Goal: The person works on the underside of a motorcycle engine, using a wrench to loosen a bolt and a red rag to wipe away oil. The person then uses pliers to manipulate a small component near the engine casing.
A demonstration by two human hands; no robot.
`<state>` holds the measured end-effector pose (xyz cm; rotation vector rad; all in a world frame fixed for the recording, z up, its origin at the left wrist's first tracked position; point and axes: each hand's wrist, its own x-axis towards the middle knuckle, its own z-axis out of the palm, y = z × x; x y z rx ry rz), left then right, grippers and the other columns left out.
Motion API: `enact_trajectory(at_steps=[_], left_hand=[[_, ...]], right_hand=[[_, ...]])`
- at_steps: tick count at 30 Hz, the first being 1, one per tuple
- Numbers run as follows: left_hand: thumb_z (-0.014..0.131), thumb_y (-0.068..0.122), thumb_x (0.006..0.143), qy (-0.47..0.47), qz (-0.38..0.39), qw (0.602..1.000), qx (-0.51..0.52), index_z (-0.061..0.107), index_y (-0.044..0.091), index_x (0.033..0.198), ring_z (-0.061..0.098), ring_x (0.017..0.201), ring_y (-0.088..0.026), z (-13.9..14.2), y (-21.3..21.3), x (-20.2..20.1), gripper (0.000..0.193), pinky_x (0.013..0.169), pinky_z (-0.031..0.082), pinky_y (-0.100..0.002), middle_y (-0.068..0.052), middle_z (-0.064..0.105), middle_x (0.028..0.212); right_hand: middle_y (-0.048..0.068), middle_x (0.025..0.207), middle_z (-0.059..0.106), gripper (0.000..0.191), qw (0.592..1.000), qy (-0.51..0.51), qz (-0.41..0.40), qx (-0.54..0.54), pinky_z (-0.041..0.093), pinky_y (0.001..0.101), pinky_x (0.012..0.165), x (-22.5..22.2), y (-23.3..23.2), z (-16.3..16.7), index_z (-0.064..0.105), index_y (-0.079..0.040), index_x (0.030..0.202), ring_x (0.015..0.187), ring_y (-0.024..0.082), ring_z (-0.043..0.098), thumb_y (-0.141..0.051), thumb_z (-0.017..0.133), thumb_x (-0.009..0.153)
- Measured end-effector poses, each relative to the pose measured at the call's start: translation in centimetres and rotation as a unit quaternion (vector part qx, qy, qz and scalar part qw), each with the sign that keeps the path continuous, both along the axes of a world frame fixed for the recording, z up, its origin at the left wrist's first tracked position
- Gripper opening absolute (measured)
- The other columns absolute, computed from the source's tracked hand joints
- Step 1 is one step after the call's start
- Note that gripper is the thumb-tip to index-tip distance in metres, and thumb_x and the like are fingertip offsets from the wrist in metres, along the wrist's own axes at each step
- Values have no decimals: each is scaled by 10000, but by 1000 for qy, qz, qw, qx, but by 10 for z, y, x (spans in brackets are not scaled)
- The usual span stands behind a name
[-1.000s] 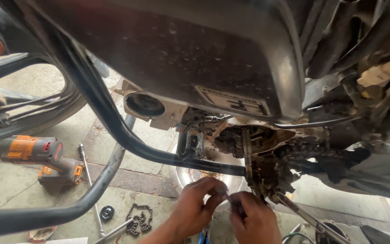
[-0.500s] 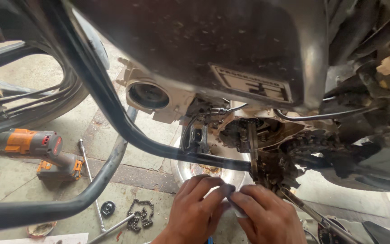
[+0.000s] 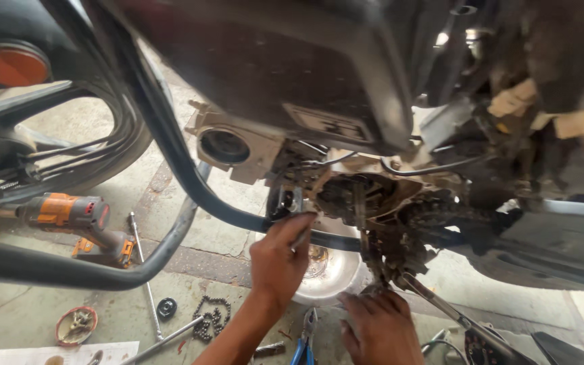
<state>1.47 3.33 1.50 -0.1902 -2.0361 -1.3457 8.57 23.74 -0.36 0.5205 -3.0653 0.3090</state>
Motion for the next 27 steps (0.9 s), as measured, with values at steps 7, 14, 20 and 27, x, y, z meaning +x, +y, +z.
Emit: enact_trajectory(at_steps=[7,14,20,27], left_hand=[[748,34,895,-72,40,991,110,749,98,1047,814,768,-209,-8,14,-16,164,630,583,-325,-91,804,911],[707,-41,855,-5,58,996,68,739,64,1087,810,873,-203,-15,19,-22,256,686,614,-294,-107,795,966],[642,-69,884,-27,58,997,53,731,70,1137,821,821,-184,-30,23,-24,302,656,618,-281,-107,796,965],[617,-71,887,15,73,997,20,730,86,1160,811,802,-184,-44,25,-31,334,665,625,-286,-114,784,974]], right_hand=[[93,1210,703,531,993,-107,8,55,230,513,1143,-7,-2,3,636,-219,1318,1239,307,598,-294,735,801],[82,1228,691,564,988,-139,29,54,193,522,1150,-10,-3,-4,612,-260,1360,1239,294,592,-343,732,815],[78,1154,714,551,992,-117,49,20,220,533,1137,-9,5,-21,637,-258,1340,1184,255,634,-352,706,802],[68,1099,728,503,994,-88,59,31,207,594,1127,-6,-4,-16,668,-257,1268,1133,275,638,-356,705,777]])
